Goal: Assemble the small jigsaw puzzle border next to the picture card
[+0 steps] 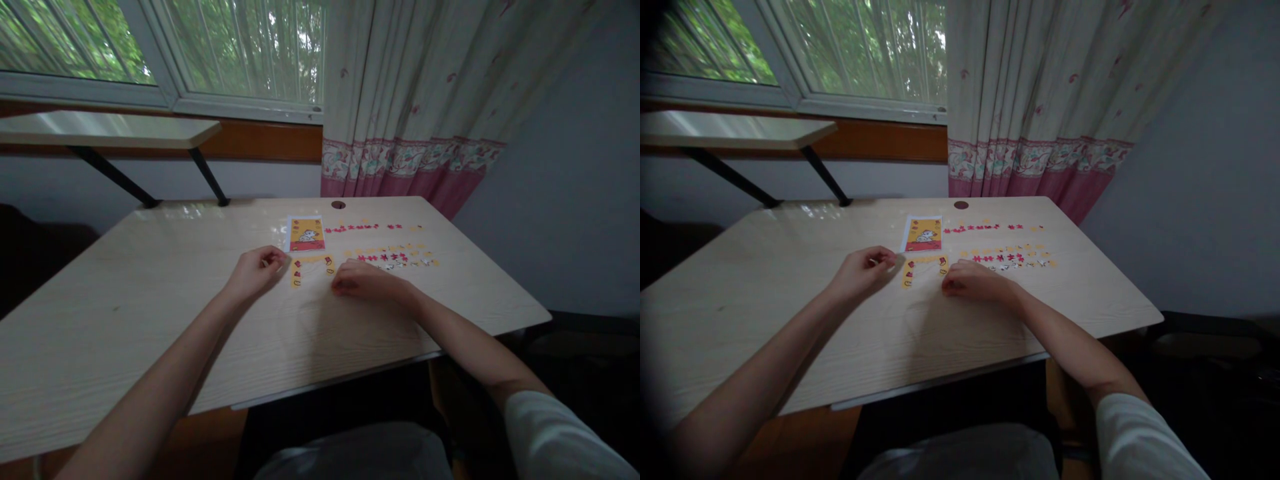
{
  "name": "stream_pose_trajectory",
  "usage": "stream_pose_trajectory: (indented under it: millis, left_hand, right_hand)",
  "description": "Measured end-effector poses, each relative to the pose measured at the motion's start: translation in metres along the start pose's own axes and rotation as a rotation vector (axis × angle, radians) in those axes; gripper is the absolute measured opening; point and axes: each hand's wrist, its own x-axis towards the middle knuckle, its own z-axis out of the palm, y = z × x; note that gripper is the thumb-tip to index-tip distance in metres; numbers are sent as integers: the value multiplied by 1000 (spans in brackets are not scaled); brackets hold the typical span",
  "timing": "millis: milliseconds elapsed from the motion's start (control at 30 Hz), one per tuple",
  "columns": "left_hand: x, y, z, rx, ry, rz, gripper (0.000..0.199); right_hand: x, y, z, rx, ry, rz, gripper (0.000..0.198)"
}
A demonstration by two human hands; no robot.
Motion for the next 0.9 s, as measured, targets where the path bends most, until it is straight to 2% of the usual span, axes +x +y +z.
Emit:
stream_pose_trajectory:
  millis: [233, 467, 767, 833, 900]
  left_hand:
    - [0, -3, 0, 7, -19, 6, 18]
    - [-3, 4, -1, 9, -20, 8, 20]
    - [-2, 2, -2, 68, -44, 34, 21]
    - [-2, 2, -2, 73, -44, 40, 21]
    - [-2, 3, -2, 73, -39, 41, 20]
  right_hand:
    - [0, 5, -1, -11, 10, 0, 15]
    - [0, 13, -16, -64, 55, 117, 16]
    - [2, 9, -15, -71, 37, 116, 16]
    - [0, 12, -20, -79, 63, 173, 16]
    - [-6, 24, -33, -99, 141, 297, 17]
